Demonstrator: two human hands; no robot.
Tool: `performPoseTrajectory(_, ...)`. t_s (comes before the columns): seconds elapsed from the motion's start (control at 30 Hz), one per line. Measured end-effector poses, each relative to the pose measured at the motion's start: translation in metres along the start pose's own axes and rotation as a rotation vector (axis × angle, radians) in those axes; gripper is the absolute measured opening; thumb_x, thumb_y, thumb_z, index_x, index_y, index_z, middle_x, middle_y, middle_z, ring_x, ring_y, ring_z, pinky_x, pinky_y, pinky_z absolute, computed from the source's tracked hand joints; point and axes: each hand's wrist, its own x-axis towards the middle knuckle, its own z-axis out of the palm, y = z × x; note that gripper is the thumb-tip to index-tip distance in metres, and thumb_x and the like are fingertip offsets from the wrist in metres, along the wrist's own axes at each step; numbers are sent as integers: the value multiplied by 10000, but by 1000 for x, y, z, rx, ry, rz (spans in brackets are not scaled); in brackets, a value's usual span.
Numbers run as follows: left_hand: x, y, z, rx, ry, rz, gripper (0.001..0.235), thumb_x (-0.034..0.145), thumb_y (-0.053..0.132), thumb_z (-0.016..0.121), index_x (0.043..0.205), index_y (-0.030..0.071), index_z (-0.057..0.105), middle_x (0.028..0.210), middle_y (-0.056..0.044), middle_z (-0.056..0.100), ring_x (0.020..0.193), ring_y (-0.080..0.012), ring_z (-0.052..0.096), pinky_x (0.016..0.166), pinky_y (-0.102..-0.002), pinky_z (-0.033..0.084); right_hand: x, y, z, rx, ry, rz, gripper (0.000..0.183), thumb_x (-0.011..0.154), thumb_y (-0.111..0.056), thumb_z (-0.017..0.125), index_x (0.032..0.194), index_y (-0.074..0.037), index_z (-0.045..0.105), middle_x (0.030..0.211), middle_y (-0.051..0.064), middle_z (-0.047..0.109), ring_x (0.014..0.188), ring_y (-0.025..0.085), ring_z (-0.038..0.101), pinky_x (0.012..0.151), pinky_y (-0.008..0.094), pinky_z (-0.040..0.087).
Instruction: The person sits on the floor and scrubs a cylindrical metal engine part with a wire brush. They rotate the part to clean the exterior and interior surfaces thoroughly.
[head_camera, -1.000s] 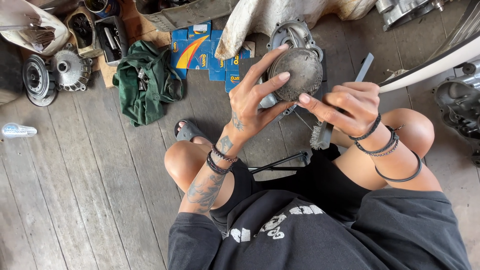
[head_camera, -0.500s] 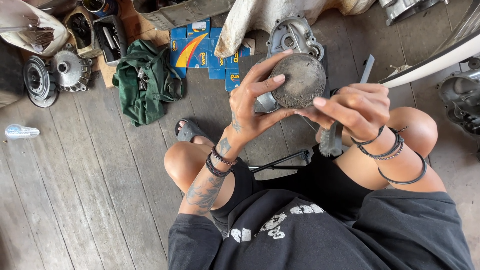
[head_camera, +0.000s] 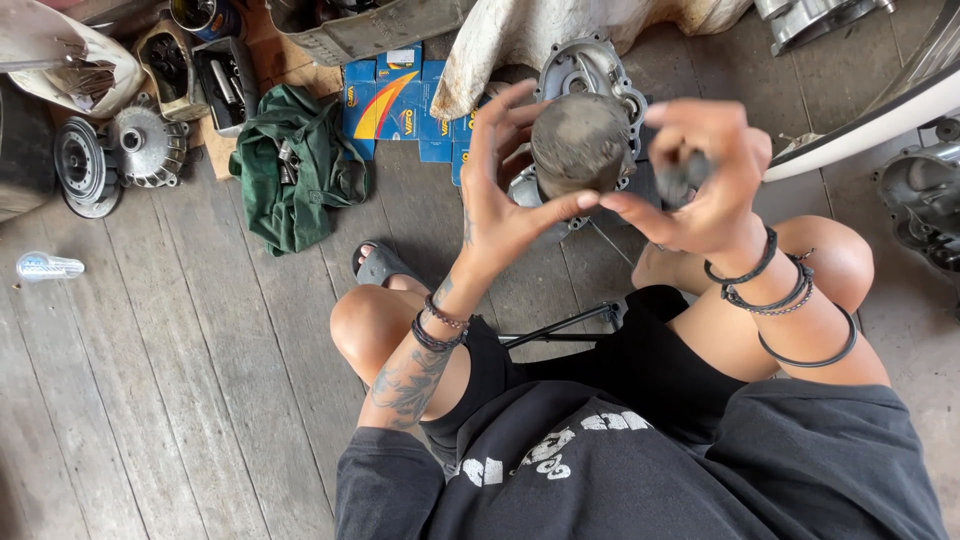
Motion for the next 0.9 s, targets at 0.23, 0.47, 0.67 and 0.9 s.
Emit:
performPoseTrajectory(0.23, 10, -16, -4, -537, -32, -118, 812, 852, 383, 849, 1481, 24, 480, 1442, -131, 582, 1357, -220, 567, 1175, -344, 485, 25, -2, -5, 163, -238, 434, 647, 1066, -599, 349, 1111, 33, 481, 773, 79, 552, 648, 177, 469, 778, 347, 366)
performPoseTrajectory(0.47, 12, -18, -5, -527, -58, -123, 750, 832, 278, 864, 1449, 34, 515, 1388, -131, 622, 1313, -205, 592, 1146, -316, 501, 29, -6, 3, 146, -359, 389, 843, 1026, -733, 124, 1007, 5, 531, 968, 104, 556, 843, 220, 484, 1013, 408, 315)
performPoseTrajectory(0.67, 14, -38, -2, -644, -109, -117, 749, 863, 308, 855, 1450, -9, 515, 1396, -141, 624, 1356, -222, 558, 1206, -357, 427, 23, 18, 9, 20, -220, 274, 594, 1067, -558, 446, 1103, 27, 540, 1050, 125, 563, 952, 252, 562, 1017, 414, 306)
performPoseTrajectory(0.9, 7, -30, -3, -580, -110, -89, 597, 1003, 422, 697, 1468, 136, 454, 1415, -71, 520, 1330, -170, 494, 1169, -314, 401, 10, 31, 35, -11, -116, 192, 678, 968, -693, 415, 979, -32, 560, 933, 83, 581, 842, 224, 525, 1007, 410, 327)
